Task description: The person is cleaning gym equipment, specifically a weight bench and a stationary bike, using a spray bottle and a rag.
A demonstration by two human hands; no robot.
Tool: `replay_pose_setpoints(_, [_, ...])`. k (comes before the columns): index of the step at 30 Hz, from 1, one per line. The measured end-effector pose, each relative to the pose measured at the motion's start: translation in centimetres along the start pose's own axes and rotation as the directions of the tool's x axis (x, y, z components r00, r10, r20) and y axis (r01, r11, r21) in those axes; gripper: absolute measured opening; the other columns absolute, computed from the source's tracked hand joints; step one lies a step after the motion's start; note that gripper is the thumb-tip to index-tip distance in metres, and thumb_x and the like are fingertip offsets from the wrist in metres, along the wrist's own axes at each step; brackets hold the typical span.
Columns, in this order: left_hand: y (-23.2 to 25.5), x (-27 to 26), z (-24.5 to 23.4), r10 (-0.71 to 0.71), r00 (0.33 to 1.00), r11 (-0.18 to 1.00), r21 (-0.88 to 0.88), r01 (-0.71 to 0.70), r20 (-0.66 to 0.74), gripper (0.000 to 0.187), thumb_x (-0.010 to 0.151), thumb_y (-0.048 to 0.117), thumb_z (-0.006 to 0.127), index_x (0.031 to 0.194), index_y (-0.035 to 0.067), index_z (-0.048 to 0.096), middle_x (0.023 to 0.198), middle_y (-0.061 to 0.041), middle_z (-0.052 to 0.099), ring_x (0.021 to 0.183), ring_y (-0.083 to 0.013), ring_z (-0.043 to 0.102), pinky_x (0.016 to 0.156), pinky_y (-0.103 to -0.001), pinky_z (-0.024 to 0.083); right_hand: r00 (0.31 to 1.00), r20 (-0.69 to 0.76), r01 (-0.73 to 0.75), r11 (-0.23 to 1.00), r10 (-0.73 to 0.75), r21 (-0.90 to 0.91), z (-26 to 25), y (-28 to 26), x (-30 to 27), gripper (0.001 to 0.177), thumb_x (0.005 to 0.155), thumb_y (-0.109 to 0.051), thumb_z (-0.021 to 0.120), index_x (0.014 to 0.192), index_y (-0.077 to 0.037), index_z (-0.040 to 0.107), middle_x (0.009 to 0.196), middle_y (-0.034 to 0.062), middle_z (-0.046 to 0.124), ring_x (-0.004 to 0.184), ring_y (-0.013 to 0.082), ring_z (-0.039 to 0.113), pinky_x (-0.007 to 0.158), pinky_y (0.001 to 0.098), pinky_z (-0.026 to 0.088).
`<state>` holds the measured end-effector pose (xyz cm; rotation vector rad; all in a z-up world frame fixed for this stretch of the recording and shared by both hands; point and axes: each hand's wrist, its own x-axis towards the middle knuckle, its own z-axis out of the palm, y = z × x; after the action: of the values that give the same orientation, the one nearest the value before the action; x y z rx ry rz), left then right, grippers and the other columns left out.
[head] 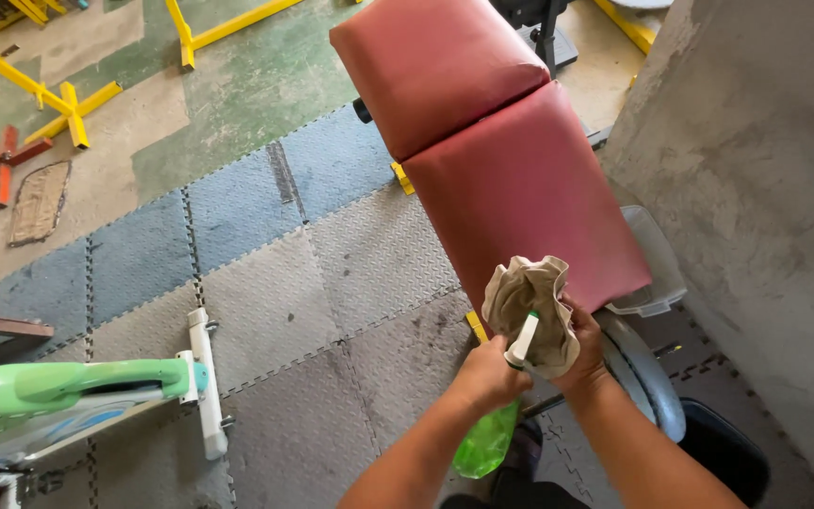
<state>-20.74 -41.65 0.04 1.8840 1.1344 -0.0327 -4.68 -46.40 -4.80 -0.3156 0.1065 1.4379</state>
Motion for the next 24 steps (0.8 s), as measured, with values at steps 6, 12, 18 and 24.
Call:
replay_pose_setpoints(6, [1.2,-3.1,0.4,-0.08,0.997,0.994,-0.08,0.079,-0.013,0.048,0.07,0.025,0.075,0.11,0.002,0.061,0.107,-0.025,0.072,0.104,-0.0425,0.069,0.09,-0.048,0.056,0.999,0.03,0.029,0.998,-0.031,0.052,-2.7,1.8,-2.5,0.04,0.105,-0.032,0.053,0.13,-0.003,0.066,0.119,0.0147,0.072,0.111,0.0308,0.069,0.101,0.0467,0.054])
replay_pose_setpoints(12, [0.6,-7.1,3.6,-0.064,0.991,0.993,-0.111,0.051,-0.117,0.053,0.071,0.022,0.075,0.118,0.004,0.061,0.115,-0.023,0.069,0.111,-0.0406,0.065,0.097,-0.046,0.052,0.998,-0.013,0.061,0.998,-0.061,0.021,-2.8,3.1,-8.1,0.04,0.104,-0.031,0.052,0.131,-0.004,0.065,0.121,0.0139,0.072,0.113,0.0295,0.068,0.101,0.0446,0.053])
replay_pose_setpoints(18, [0.0,-12.9,8.0,-0.099,0.995,0.981,-0.167,0.095,-0.017,0.051,0.072,0.024,0.073,0.118,0.005,0.064,0.11,-0.02,0.073,0.108,-0.0397,0.069,0.092,-0.045,0.054,0.995,-0.072,0.062,0.997,-0.065,-0.037,-4.6,4.1,-14.3,0.041,0.102,-0.031,0.053,0.134,-0.008,0.063,0.126,0.0114,0.07,0.116,0.0287,0.068,0.102,0.0451,0.053])
replay_pose_setpoints(24, [-1.8,-16.2,13.3,-0.178,0.982,0.983,-0.042,0.181,0.062,0.051,0.071,0.024,0.076,0.114,0.001,0.062,0.108,-0.024,0.072,0.106,-0.0416,0.069,0.091,-0.047,0.055,0.994,-0.111,0.02,0.998,-0.014,0.053,-9.6,5.7,-20.7,0.045,0.101,-0.034,0.056,0.135,-0.007,0.063,0.126,0.0124,0.07,0.114,0.0292,0.068,0.1,0.045,0.053])
